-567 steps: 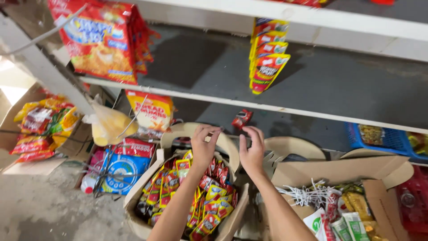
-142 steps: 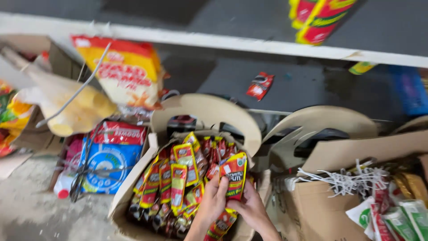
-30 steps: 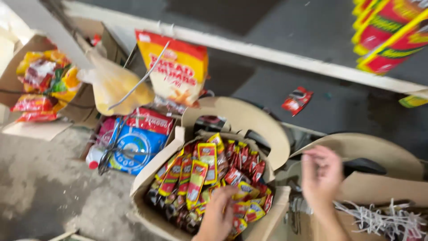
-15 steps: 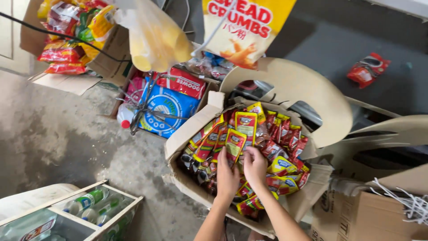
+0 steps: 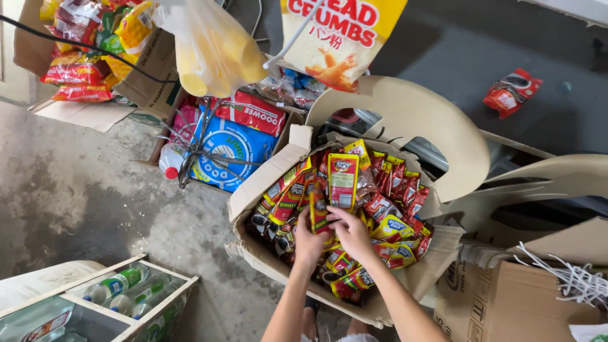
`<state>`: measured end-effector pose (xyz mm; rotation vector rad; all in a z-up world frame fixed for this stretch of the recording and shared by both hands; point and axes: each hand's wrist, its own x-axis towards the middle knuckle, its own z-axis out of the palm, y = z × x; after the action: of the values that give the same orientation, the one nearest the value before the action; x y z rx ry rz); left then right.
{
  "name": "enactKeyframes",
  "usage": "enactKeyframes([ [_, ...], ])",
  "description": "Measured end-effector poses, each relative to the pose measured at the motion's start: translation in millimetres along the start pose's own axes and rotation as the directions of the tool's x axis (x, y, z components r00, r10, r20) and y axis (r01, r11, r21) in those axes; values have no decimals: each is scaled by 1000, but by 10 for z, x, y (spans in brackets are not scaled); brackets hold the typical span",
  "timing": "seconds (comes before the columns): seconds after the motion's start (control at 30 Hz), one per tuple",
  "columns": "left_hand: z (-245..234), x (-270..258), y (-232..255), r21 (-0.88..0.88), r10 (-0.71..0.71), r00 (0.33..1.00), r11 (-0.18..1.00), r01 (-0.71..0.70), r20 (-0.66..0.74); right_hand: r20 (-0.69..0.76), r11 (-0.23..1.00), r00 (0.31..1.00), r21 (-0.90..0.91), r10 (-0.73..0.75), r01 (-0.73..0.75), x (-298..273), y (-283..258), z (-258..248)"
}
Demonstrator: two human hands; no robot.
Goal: Stocking small packets of condiments and snacks onto store shelves.
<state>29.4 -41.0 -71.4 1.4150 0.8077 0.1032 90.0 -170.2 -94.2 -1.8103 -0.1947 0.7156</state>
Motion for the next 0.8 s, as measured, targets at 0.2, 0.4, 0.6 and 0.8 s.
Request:
enactKeyframes([
  [0.2,-32,-358,274,-402,-148,978,894,197,150,26,998,1000,64,6,-8,-404,-712,-191],
  [0.4,271,-615,457,-527,-100,945,809,259,311,108,888,993,451,49,-93,-790,-442,-623],
  [0.6,1057,-972,941,-383,26,887,908,173,461,10,914,998,403,-60,51,-1236,-862,-1596],
  [0.8,2002,-1403,1939,130,547,687,730,-671,478,-227,914,965,347,-135,210,-1578,-1126,-2699],
])
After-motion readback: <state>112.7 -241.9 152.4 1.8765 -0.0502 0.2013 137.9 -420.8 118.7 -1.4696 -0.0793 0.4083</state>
